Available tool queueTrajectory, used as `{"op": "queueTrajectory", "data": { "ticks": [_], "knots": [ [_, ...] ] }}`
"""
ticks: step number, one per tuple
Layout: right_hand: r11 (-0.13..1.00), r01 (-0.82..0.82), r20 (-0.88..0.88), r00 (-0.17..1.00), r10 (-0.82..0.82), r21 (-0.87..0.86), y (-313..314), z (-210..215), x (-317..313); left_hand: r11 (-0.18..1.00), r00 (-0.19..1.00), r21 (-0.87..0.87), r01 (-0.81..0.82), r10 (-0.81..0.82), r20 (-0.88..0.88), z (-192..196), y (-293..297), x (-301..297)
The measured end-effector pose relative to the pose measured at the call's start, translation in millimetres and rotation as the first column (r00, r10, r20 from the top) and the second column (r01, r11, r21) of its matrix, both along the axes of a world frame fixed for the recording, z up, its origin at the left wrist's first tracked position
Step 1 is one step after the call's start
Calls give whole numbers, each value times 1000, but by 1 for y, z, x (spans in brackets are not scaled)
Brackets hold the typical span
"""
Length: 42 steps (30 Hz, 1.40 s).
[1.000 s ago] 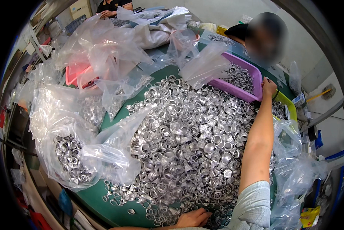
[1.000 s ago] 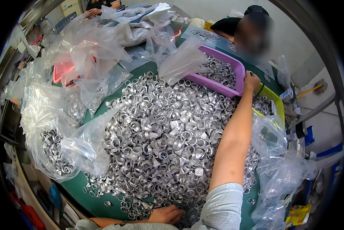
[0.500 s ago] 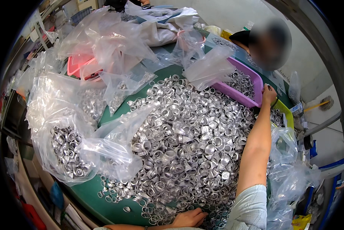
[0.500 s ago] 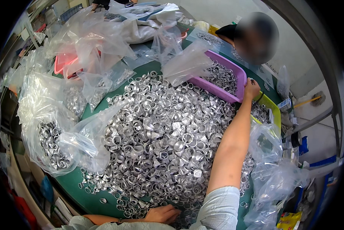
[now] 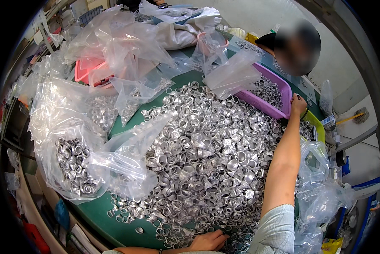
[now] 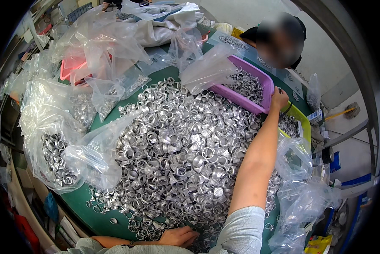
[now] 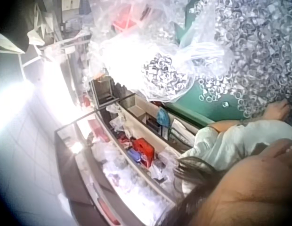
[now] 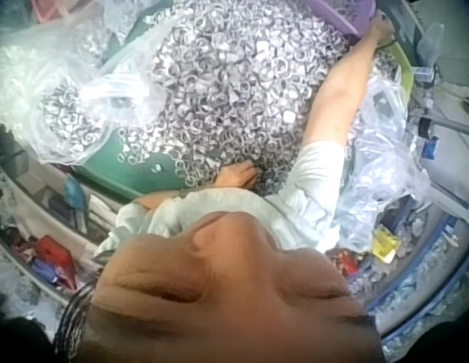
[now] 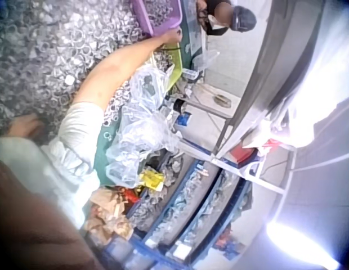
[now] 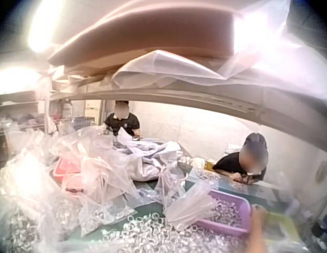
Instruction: The person sorts and organizes a large pile of small metal rings by hand, placing them into plastic bags.
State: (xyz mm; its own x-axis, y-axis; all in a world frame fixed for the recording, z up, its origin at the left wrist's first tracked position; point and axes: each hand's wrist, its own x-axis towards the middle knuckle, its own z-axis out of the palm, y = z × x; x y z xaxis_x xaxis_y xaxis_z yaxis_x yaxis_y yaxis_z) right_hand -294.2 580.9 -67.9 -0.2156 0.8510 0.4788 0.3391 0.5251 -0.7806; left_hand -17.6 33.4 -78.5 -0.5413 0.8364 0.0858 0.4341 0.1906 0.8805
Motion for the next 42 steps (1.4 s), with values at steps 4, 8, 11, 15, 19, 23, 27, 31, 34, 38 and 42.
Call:
{"op": "queueTrajectory", "data": {
  "ticks": [4, 8, 11, 15, 19, 23, 27, 31, 34, 38, 42],
  "knots": [
    [1000, -6, -25, 1000, 6, -10, 6, 0, 2, 1000, 1000, 7, 0, 0, 6, 0, 0, 1],
    [1000, 16, -7, 1000, -16, 2, 7, -1, 3, 1000, 1000, 6, -16, 16, -13, 5, 1, -1],
    [1000, 28, 98, 995, -29, 10, -18, 6, -3, 999, 998, 11, -50, 50, -30, 7, 1, 0],
    [987, 62, 24, 998, -66, 150, 22, -4, 0, 999, 999, -28, 26, -25, 21, -1, -1, 1],
    [998, 2, -13, 1000, -1, 63, 9, -4, -2, 1000, 997, 9, -29, 30, -77, 0, -1, 2],
    [999, 39, 53, 998, -41, 32, 3, 0, 1, 999, 997, 11, -36, 37, -62, 4, 1, 0],
    [996, 75, 89, 993, -78, 40, 10, -1, 2, 999, 995, -4, -49, 49, -91, 3, 1, 2],
    [997, 65, 58, 996, -66, 31, 11, -5, -2, 977, 978, 95, -189, 196, -76, 0, 3, 11],
    [999, 50, 50, 997, -51, 21, 18, -7, 0, 979, 981, 109, -172, 180, -69, 0, 5, 10],
    [996, -68, -20, 998, 67, -64, 4, 8, 1, 998, 997, 48, -49, 52, -63, 2, 2, 2],
    [933, -296, -135, 953, 272, -206, -25, 58, 2, 1000, 997, -1, -28, 28, -78, -1, 0, 5]
  ]
}}
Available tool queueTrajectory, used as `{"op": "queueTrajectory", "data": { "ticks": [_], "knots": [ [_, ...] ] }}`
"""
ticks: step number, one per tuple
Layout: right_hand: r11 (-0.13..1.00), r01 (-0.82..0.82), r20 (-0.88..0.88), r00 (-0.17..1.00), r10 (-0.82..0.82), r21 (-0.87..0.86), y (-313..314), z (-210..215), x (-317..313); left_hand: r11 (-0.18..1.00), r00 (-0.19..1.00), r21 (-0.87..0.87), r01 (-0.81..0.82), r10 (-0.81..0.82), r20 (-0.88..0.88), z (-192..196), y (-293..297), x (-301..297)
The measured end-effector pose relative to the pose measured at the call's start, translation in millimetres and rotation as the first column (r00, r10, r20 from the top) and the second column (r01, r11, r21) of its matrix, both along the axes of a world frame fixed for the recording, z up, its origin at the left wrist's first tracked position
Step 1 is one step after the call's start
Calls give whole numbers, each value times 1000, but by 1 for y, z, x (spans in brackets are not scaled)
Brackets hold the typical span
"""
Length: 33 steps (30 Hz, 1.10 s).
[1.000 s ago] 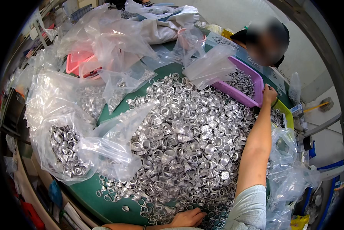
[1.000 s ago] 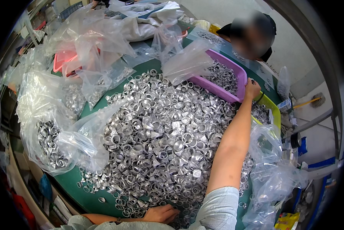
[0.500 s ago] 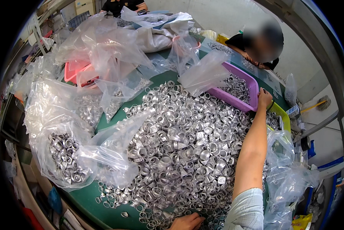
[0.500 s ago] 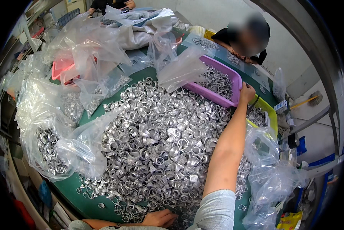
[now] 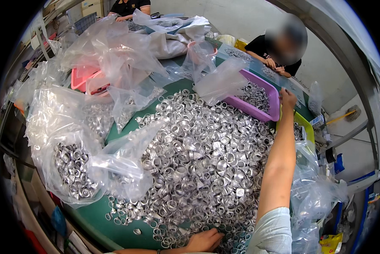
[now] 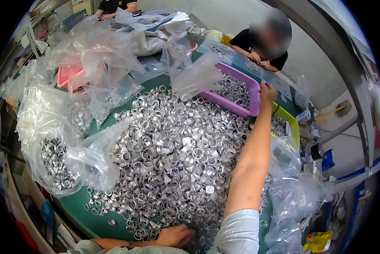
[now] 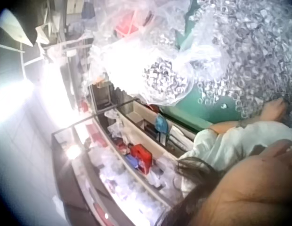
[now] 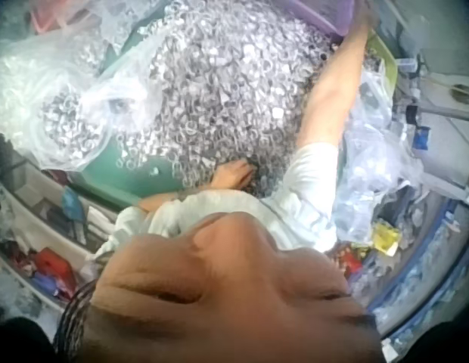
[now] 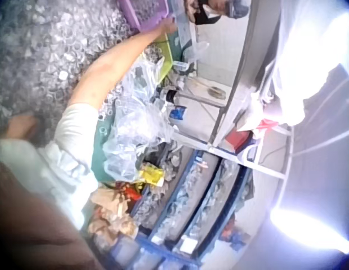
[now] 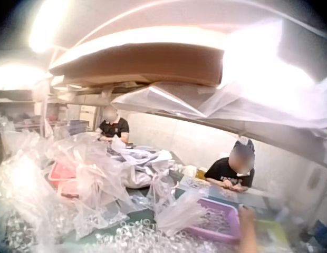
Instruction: The person sorts and organizes a large pile of small metal rings by hand, placing them into plastic bags.
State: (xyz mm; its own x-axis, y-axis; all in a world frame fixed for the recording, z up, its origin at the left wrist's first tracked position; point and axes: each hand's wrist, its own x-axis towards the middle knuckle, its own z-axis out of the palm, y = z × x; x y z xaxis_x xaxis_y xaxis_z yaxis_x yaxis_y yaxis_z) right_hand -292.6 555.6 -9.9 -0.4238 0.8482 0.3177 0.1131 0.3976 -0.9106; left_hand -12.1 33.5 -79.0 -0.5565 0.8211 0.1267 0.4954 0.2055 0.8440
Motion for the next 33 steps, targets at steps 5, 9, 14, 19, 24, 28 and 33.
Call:
{"op": "queueTrajectory", "data": {
  "ticks": [5, 9, 14, 19, 24, 28, 33],
  "knots": [
    [893, -379, -274, 910, 312, -242, -87, 89, 29, 998, 999, 54, -11, 13, -46, 2, -3, 3],
    [756, -595, -325, 797, 510, -272, -194, 129, 116, 984, 993, 173, -45, 63, -99, 2, 1, 2],
    [589, -630, -128, 730, 671, -506, -353, 109, 287, 935, 983, 309, -173, 146, 108, 34, -6, -2],
    [596, -550, -111, 782, 613, -585, -429, 95, 410, 859, 685, 489, -153, -264, 679, 108, -29, 23],
    [760, -541, -89, 831, 549, -361, -479, 83, 464, 889, 689, 457, 30, -350, 635, 119, -64, 61],
    [824, -533, -113, 846, 521, -193, -502, 72, 479, 914, 467, 402, 59, -382, 798, 122, -87, 74],
    [807, -532, -227, 845, 485, -255, -514, 59, 482, 915, -46, 403, -28, -404, 914, 128, -98, 77]
  ]
}}
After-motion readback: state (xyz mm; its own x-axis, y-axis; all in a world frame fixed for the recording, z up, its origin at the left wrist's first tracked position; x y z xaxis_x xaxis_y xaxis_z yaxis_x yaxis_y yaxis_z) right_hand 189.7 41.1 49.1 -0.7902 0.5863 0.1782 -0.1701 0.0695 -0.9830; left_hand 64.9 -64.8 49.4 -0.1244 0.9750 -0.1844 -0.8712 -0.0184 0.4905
